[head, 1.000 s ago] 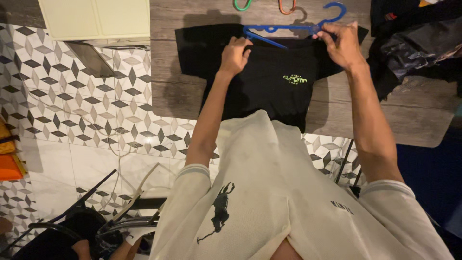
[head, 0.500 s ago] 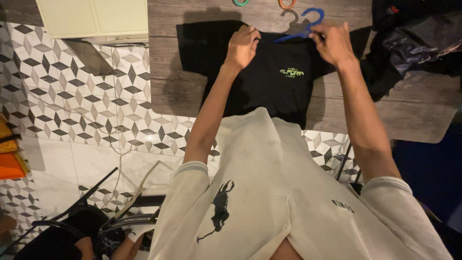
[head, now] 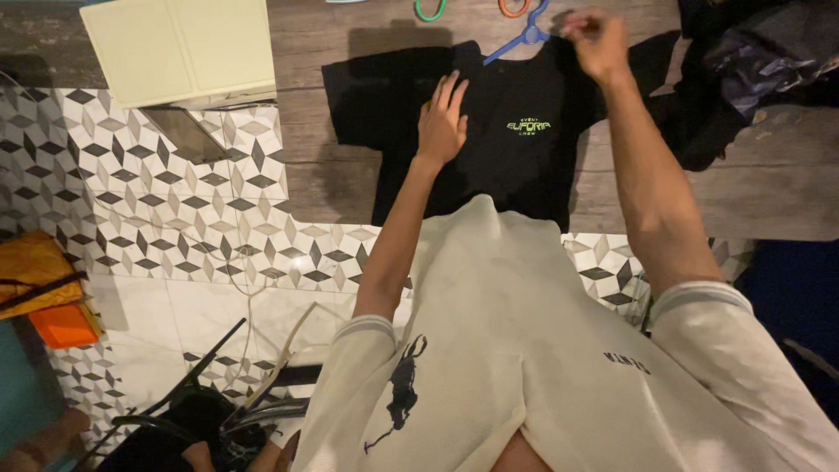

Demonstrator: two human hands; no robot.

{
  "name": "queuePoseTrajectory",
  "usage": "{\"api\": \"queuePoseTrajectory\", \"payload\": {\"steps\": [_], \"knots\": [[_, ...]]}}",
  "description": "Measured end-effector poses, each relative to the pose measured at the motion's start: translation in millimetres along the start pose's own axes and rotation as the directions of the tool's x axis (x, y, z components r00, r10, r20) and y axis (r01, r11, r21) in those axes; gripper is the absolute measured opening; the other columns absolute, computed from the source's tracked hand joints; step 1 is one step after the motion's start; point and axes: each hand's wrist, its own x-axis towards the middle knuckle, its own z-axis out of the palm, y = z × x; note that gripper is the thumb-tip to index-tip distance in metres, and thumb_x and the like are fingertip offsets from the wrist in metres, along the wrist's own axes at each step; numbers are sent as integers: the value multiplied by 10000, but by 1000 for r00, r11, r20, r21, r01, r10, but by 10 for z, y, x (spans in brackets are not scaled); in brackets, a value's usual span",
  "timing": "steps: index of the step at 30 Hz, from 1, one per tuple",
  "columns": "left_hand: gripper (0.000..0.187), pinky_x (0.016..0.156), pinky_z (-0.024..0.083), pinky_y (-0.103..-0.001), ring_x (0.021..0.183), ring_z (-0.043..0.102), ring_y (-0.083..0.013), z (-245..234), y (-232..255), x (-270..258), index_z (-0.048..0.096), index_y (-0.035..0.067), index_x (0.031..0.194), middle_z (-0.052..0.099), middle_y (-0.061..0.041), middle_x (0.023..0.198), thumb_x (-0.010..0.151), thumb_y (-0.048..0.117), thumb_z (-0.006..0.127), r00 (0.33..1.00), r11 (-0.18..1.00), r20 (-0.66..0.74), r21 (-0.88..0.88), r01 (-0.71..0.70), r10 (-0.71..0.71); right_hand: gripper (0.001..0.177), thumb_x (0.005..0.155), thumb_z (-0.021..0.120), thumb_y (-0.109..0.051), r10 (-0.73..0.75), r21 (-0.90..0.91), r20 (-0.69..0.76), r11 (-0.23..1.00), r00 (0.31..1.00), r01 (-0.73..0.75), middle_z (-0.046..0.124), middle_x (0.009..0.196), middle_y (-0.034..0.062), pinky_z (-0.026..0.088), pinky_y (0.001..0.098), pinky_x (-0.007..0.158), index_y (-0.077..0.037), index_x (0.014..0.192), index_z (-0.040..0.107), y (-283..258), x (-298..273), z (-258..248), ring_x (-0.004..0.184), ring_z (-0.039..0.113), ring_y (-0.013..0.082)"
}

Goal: The person hangs three black t-shirts on a clothes rack. They smooth each shirt on a table, place a hanger inside, and hang it on the rack.

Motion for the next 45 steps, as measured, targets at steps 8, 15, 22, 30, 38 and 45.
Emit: {"api": "queuePoseTrajectory", "payload": {"steps": [8, 15, 22, 30, 38, 45], "knots": [[792, 1251, 281, -506, 1588, 165, -330, 269, -259, -371, 246, 93, 1636, 153, -79, 1719, 989, 299, 654, 999, 996, 44, 85, -11, 7, 440, 816, 651, 81, -8, -213, -310, 975, 951, -61, 735, 1223, 161, 519, 378, 1064, -35, 1236, 711, -60, -1307, -873, 1183, 685, 292], [774, 1248, 273, -507, 1589, 173, -313, 387, -361, -381, 213, 199, 1654, 139, -45, 1730, 1024, 412, 611, 997, 968, 74, 249, -22, 4, 407, 887, 796, -71, 92, -511, -183, 842, 979, -174, 713, 1194, 117, 464, 480, 1006, -107, 1289, 742, -232, -1847, -936, 1149, 596, 376], [849, 1248, 251, -529, 1588, 151, -265, 481, -394, -389, 162, 266, 1655, 86, 20, 1725, 978, 446, 641, 993, 958, 107, 286, 20, -53, 129, 881, 766, -75, -249, -468, -313, 880, 916, 79, 742, 1238, 154, 522, 446, 972, -61, 995, 706, -91, -1482, -974, 1177, 625, 373], [868, 1244, 226, -559, 1593, 93, -250, 479, -374, -312, 105, 293, 1655, -3, 46, 1720, 983, 447, 633, 956, 936, 241, 343, 76, -166, 274, 984, 741, -203, -133, -541, -383, 834, 914, -106, 727, 1067, 214, 530, 504, 855, -18, 1183, 706, -605, -1516, -1418, 961, 676, 442], [835, 1226, 245, -590, 1598, 70, -263, 571, -512, -341, 89, 294, 1676, -21, 52, 1730, 1044, 464, 607, 983, 942, 180, 335, -19, -44, 477, 995, 930, -284, 157, -195, -479, 940, 864, -279, 592, 1161, 202, 533, 441, 958, 7, 1205, 615, -1083, -2457, -725, 1062, 609, 328], [830, 1205, 250, -605, 1584, 64, -296, 679, -607, -288, 46, 259, 1661, -51, 4, 1718, 1043, 452, 567, 962, 913, 260, 406, -29, -86, 473, 785, 919, -333, 463, -302, -389, 753, 797, -585, 736, 946, 146, 536, 450, 759, -60, 1090, 683, -1224, -3282, 271, 856, 700, 344]]}}
